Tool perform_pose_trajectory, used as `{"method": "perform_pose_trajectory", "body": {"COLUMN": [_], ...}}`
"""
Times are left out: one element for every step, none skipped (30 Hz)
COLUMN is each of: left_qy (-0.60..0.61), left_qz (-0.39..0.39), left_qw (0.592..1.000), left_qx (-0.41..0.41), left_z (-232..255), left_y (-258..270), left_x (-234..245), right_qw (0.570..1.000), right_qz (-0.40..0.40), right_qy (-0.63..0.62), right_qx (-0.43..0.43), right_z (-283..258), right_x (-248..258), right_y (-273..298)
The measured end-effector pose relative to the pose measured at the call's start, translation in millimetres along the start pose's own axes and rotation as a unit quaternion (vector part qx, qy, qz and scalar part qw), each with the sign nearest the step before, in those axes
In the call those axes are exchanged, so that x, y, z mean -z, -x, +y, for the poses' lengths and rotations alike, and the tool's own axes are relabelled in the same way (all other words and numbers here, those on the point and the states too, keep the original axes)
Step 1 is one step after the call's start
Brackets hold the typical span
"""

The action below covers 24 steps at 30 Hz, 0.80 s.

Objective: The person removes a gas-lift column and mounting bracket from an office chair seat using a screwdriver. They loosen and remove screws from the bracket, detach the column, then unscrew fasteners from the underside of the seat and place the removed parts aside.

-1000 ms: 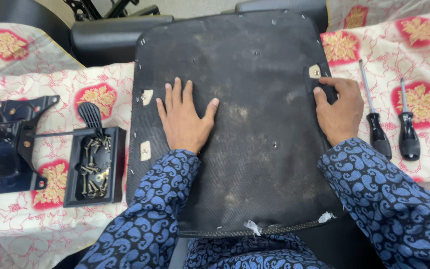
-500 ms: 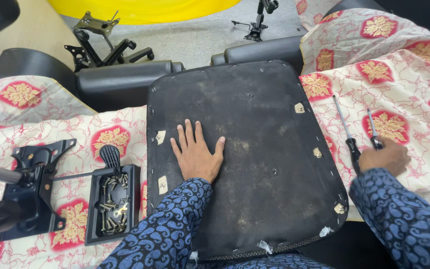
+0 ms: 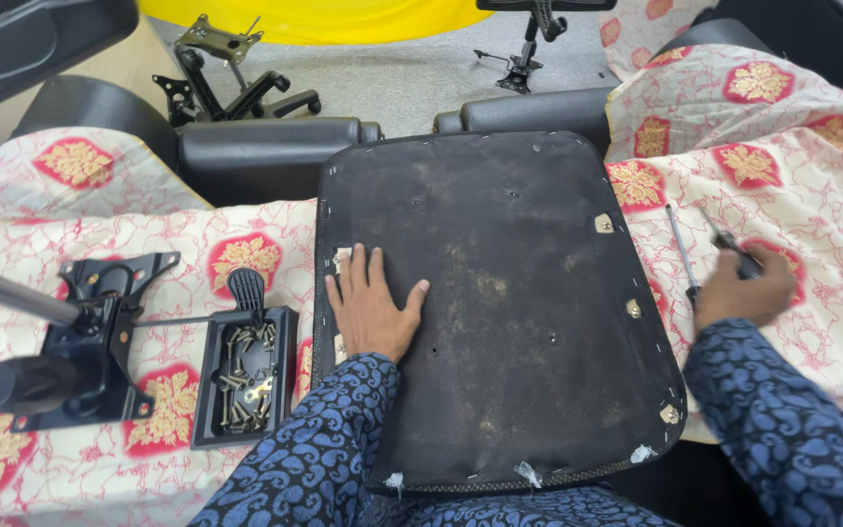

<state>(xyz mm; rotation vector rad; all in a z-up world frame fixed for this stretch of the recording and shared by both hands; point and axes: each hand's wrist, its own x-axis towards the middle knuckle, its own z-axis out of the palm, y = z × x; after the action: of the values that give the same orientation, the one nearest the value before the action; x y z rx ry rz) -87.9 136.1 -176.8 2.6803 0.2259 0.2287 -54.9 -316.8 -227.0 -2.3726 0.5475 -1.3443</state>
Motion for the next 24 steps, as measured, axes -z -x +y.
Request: {"method": "perform_pose_trajectory", "body": {"left_qy": [0.001, 0.008, 0.015, 0.022, 0.028, 0.033, 0.038, 0.05, 0.061, 0.072, 0.081, 0.088, 0.096, 0.095, 0.094, 0.094, 0.096, 0.097, 0.099, 0.099, 0.099, 0.098, 0.1, 0.102], "left_qz": [0.023, 0.029, 0.035, 0.041, 0.044, 0.047, 0.049, 0.051, 0.053, 0.055, 0.053, 0.051, 0.049, 0.047, 0.045, 0.043, 0.045, 0.047, 0.049, 0.047, 0.044, 0.042, 0.041, 0.039], "left_qw": [1.0, 0.999, 0.998, 0.997, 0.996, 0.995, 0.995, 0.994, 0.992, 0.991, 0.989, 0.988, 0.987, 0.987, 0.988, 0.988, 0.988, 0.987, 0.987, 0.988, 0.988, 0.988, 0.988, 0.988], "left_qx": [0.013, 0.032, 0.05, 0.066, 0.073, 0.077, 0.081, 0.087, 0.093, 0.1, 0.108, 0.116, 0.123, 0.12, 0.117, 0.116, 0.116, 0.115, 0.114, 0.113, 0.112, 0.11, 0.11, 0.11], "left_z": [-3.5, -7.2, -10.3, -12.8, -15.4, -17.8, -19.4, -20.9, -22.6, -24.8, -26.6, -28.2, -29.7, -31.0, -32.3, -33.8, -34.9, -35.2, -35.5, -35.4, -35.3, -35.2, -35.3, -35.4], "left_y": [1.3, 1.4, -0.1, -1.9, -2.9, -4.5, -6.1, -7.7, -9.6, -9.9, -9.3, -9.5, -9.4, -9.6, -9.8, -8.7, -7.1, -5.9, -5.1, -4.2, -3.3, -2.8, -2.8, -3.1], "left_x": [1.8, 3.6, 5.2, 6.5, 7.9, 9.4, 10.4, 11.3, 12.3, 13.2, 13.9, 15.1, 16.4, 17.4, 18.5, 19.4, 20.0, 20.3, 20.8, 21.1, 21.3, 21.5, 21.6, 21.9], "right_qw": [0.999, 0.997, 0.978, 0.921, 0.909, 0.894, 0.886, 0.877, 0.856, 0.833, 0.822, 0.811, 0.799, 0.804, 0.809, 0.812, 0.807, 0.803, 0.798, 0.795, 0.792, 0.789, 0.789, 0.79], "right_qz": [-0.008, -0.017, -0.093, -0.169, -0.219, -0.265, -0.29, -0.315, -0.331, -0.348, -0.37, -0.389, -0.408, -0.41, -0.412, -0.415, -0.416, -0.416, -0.416, -0.418, -0.419, -0.42, -0.422, -0.424], "right_qy": [-0.019, -0.04, -0.176, -0.304, -0.327, -0.348, -0.351, -0.354, -0.389, -0.423, -0.429, -0.435, -0.441, -0.43, -0.419, -0.408, -0.414, -0.42, -0.426, -0.429, -0.432, -0.434, -0.431, -0.428], "right_qx": [0.035, 0.07, -0.053, -0.175, -0.134, -0.095, -0.091, -0.087, -0.08, -0.074, -0.058, -0.043, -0.028, -0.001, 0.026, 0.055, 0.067, 0.08, 0.093, 0.098, 0.104, 0.11, 0.114, 0.118], "right_z": [-26.2, -57.6, -90.6, -123.3, -154.5, -183.2, -210.6, -236.8, -260.7, -281.5, -299.4, -314.8, -327.7, -338.5, -347.6, -355.4, -362.7, -369.8, -375.6, -379.5, -382.7, -385.0, -386.9, -388.6], "right_x": [-1.7, -4.5, -5.3, -3.1, 1.7, 8.7, 15.5, 21.0, 25.4, 29.7, 33.6, 36.6, 38.6, 39.7, 39.8, 39.0, 36.9, 33.9, 31.0, 28.8, 26.5, 24.5, 22.2, 20.0], "right_y": [-0.2, 3.8, 7.5, 12.2, 15.4, 17.9, 20.8, 24.2, 27.0, 29.6, 32.7, 35.5, 37.6, 39.3, 41.1, 42.7, 43.8, 44.7, 45.7, 46.8, 48.0, 48.9, 49.3, 49.4]}}
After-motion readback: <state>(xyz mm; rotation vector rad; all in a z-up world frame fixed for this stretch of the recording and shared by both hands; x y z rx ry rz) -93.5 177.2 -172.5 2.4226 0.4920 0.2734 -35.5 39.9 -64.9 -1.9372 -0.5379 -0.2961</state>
